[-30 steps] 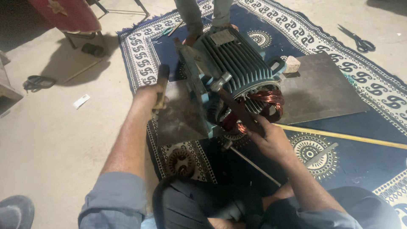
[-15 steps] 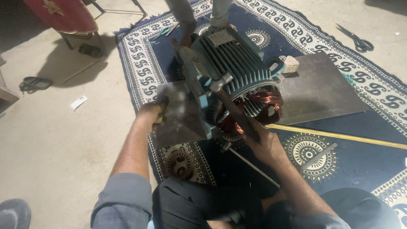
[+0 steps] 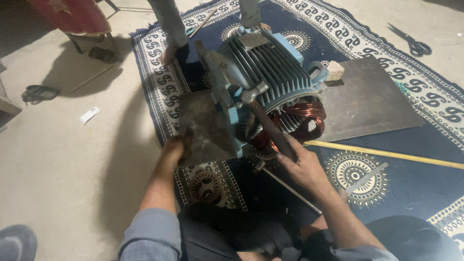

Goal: The person sits on the floor working on an electric motor stator, using a long wooden stick to lever and press copper windings inside the stator, then uses a hammer and a punch to drive components out of the motor housing, repositioning the motor between strikes.

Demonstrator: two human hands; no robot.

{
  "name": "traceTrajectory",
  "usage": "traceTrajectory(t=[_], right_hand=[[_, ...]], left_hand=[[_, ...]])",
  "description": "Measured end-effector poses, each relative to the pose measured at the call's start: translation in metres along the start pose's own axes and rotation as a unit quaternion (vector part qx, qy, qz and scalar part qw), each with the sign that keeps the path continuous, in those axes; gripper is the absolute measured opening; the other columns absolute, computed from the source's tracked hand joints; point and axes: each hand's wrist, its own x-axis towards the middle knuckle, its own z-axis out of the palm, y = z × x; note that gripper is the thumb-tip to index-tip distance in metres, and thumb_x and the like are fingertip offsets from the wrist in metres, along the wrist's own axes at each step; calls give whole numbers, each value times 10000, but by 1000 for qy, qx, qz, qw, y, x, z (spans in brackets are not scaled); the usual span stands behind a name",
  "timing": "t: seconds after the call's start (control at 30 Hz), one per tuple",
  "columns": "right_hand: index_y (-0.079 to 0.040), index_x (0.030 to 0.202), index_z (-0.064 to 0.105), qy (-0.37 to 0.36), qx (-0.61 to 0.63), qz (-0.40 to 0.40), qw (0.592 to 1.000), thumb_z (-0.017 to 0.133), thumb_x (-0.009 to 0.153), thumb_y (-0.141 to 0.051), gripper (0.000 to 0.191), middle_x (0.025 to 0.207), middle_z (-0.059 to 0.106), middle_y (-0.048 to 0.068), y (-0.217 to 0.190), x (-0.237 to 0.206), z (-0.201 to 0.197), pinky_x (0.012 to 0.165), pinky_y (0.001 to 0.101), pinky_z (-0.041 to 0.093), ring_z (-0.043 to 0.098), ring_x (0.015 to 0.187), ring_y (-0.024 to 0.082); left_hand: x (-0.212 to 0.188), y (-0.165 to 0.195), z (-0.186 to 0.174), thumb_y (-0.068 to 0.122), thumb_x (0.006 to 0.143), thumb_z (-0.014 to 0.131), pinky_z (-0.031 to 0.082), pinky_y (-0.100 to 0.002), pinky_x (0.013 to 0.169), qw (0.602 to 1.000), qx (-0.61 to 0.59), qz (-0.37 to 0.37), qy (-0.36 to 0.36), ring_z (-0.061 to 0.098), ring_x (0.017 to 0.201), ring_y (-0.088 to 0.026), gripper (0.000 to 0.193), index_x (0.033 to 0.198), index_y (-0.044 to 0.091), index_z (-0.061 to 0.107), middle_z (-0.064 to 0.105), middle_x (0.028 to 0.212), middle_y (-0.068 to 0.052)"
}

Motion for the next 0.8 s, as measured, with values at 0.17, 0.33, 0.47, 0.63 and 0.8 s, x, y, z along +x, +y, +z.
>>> traceTrajectory(t=[0.17, 0.33, 0.47, 0.63, 0.8], right_hand=[[-149, 1492, 488, 21, 19, -56, 998, 702, 880, -279, 661, 1361, 652, 212, 2, -1, 5, 1031, 390, 487, 639, 1259, 344], [-165, 1495, 495, 13, 31, -24, 999, 697, 879, -286, 659, 1322, 682, 200, 3, -2, 8, 1035, 382, 491, 660, 1252, 320], [-164, 1499, 491, 17, 23, -29, 999, 700, 881, -287, 664, 1342, 669, 203, 3, -2, 9, 1040, 381, 487, 650, 1258, 318], [-166, 1514, 477, 9, 17, -18, 1000, 697, 886, -288, 676, 1369, 646, 203, 3, -3, 9, 1055, 381, 469, 628, 1274, 328], [-158, 1504, 480, 16, 31, -32, 999, 695, 888, -296, 667, 1369, 655, 207, 2, -2, 9, 1048, 376, 476, 641, 1279, 324]], left_hand=[[-1, -10, 3, 528, 928, 662, 480, -420, 635, 995, 97, 5, 5, 610, 692, -254, 486, 1042, 56, 690, 667, 828, -125], [3, -13, 7, 516, 909, 680, 518, -427, 750, 990, 140, -20, 12, 657, 848, -282, 519, 1149, 56, 662, 695, 983, -155], [0, -10, 11, 506, 895, 695, 548, -432, 842, 988, 149, -25, 24, 694, 973, -305, 567, 1234, 56, 640, 718, 1106, -179], [-12, 8, 8, 559, 892, 704, 517, -431, 1008, 994, 50, 17, 100, 631, 1238, -336, 787, 1493, 112, 465, 639, 1364, -201], [-12, 43, -9, 507, 961, 708, 453, -507, 1103, 953, -154, 208, 156, 361, 1480, -378, 1042, 1626, 131, -1, 197, 1665, -248]])
